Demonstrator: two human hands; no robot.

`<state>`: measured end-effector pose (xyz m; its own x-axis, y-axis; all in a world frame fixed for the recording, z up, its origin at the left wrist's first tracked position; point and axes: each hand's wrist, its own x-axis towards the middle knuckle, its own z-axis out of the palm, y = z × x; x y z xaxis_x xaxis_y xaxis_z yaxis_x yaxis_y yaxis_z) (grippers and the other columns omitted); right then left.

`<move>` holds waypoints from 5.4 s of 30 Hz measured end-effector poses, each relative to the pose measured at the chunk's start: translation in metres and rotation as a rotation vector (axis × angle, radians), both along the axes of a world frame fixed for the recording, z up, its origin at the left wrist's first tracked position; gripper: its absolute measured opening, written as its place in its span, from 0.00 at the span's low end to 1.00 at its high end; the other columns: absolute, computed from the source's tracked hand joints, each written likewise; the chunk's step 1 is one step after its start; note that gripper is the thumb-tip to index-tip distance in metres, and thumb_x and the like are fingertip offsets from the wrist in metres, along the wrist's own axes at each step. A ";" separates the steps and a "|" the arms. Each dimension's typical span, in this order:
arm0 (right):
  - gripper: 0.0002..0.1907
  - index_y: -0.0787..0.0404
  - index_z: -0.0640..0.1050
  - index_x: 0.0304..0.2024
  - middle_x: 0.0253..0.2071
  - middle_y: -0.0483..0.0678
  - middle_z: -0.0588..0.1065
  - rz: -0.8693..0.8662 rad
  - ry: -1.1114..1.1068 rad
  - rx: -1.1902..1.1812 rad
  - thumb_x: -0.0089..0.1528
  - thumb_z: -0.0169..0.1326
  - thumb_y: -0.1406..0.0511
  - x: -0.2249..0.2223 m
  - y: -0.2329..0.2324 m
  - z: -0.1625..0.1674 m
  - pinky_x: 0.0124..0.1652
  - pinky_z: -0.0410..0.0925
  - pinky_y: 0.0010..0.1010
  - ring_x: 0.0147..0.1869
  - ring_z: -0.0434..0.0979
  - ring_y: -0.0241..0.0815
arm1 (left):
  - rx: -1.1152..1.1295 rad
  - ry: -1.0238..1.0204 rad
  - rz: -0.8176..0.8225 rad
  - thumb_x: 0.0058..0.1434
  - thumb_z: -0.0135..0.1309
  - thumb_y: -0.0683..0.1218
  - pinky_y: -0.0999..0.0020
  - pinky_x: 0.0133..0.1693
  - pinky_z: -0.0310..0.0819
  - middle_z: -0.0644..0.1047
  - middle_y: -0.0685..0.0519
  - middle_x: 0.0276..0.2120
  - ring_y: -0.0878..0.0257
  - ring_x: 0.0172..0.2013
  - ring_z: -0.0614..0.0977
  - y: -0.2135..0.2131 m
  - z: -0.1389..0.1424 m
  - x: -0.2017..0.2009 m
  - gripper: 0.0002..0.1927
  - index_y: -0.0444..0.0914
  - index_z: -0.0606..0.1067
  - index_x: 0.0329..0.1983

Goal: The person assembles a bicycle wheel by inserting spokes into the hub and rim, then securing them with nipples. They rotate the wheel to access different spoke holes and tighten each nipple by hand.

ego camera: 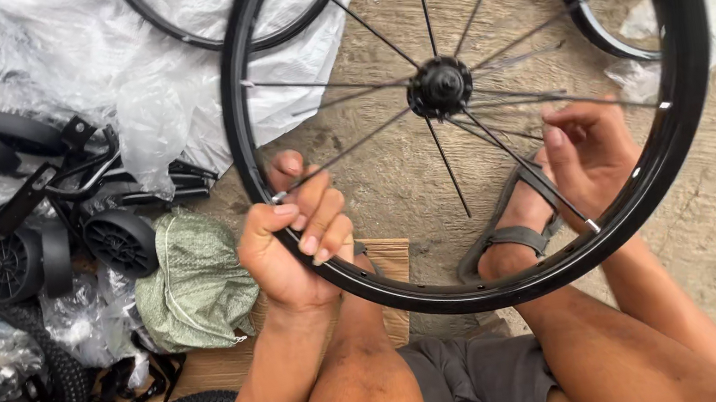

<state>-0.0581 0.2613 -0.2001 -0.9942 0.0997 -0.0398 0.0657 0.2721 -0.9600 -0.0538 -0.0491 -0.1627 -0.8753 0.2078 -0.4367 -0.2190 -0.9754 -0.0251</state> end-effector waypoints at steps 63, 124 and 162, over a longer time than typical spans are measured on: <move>0.10 0.69 0.80 0.45 0.40 0.47 0.77 0.244 0.016 0.099 0.65 0.64 0.68 -0.034 -0.050 0.026 0.34 0.70 0.22 0.34 0.74 0.30 | -0.117 0.072 -0.017 0.55 0.44 0.36 0.73 0.24 0.61 0.62 0.54 0.26 0.66 0.22 0.64 0.058 0.032 -0.006 0.17 0.33 0.65 0.49; 0.11 0.70 0.77 0.46 0.31 0.49 0.78 0.356 -0.982 -1.087 0.72 0.50 0.66 -0.145 0.048 -0.175 0.42 0.74 0.32 0.28 0.76 0.36 | -0.116 -0.201 -0.230 0.56 0.44 0.38 0.72 0.27 0.62 0.61 0.57 0.24 0.68 0.23 0.64 0.122 -0.173 -0.165 0.18 0.36 0.67 0.51; 0.09 0.68 0.73 0.43 0.29 0.46 0.71 0.416 -0.820 -1.451 0.71 0.54 0.66 -0.129 0.032 -0.163 0.56 0.75 0.42 0.25 0.71 0.34 | -1.813 0.200 -0.912 0.62 0.54 0.42 0.54 0.38 0.77 0.79 0.45 0.34 0.49 0.34 0.84 0.030 -0.237 -0.146 0.09 0.36 0.72 0.46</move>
